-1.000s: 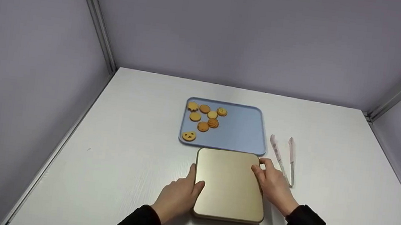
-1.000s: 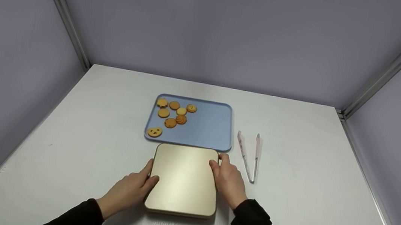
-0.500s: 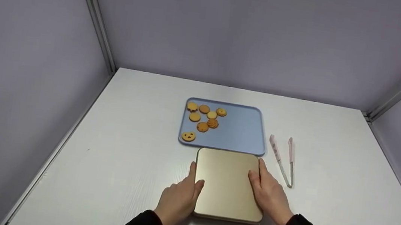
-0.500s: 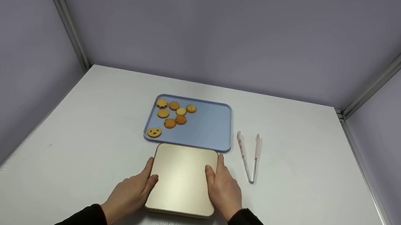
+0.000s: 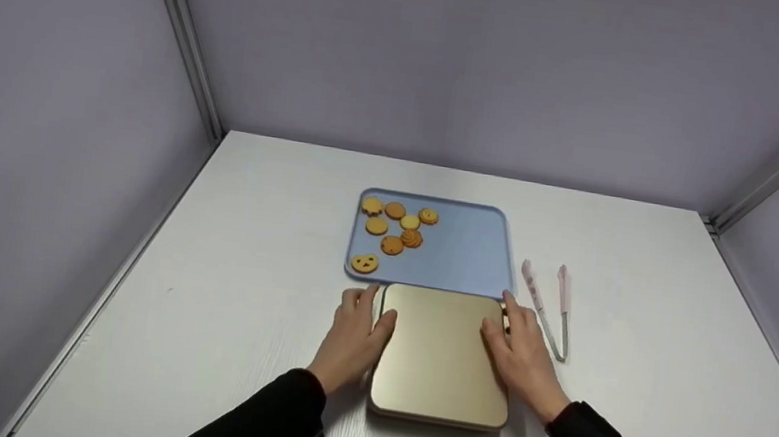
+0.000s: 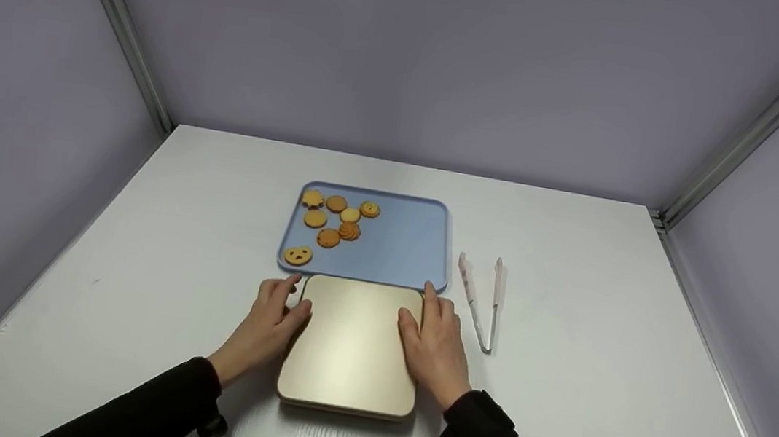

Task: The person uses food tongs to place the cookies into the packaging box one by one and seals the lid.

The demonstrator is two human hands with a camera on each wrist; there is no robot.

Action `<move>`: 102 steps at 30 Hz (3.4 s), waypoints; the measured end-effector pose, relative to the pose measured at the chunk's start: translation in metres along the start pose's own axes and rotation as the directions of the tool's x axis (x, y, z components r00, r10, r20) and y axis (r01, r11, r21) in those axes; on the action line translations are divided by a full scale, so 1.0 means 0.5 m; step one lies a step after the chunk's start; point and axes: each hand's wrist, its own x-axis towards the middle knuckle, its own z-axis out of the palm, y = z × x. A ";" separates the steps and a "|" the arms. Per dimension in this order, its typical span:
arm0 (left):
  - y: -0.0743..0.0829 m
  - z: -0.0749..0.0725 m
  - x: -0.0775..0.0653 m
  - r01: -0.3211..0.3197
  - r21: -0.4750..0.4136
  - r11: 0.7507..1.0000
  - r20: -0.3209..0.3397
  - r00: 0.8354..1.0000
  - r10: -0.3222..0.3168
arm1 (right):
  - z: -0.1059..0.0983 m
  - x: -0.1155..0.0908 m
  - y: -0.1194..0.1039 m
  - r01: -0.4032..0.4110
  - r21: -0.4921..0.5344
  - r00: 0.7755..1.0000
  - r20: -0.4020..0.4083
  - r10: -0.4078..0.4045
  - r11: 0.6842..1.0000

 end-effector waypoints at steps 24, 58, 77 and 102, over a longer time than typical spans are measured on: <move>0.005 0.035 0.075 -0.080 0.120 0.990 0.027 0.997 0.078 | 0.032 0.046 0.005 0.018 -0.018 0.997 0.069 -0.017 1.000; 0.006 0.034 0.073 -0.081 0.181 0.980 0.078 0.995 0.068 | 0.026 0.042 0.004 0.002 -0.145 0.994 0.108 0.014 0.989; 0.011 0.019 -0.024 -0.560 0.495 0.664 0.396 0.826 0.401 | -0.012 -0.063 0.009 0.420 -0.271 0.902 0.227 -0.367 0.866; 0.000 0.029 -0.028 -0.576 0.524 0.627 0.336 0.816 0.470 | 0.011 -0.066 0.022 0.444 -0.258 0.896 0.129 -0.424 0.858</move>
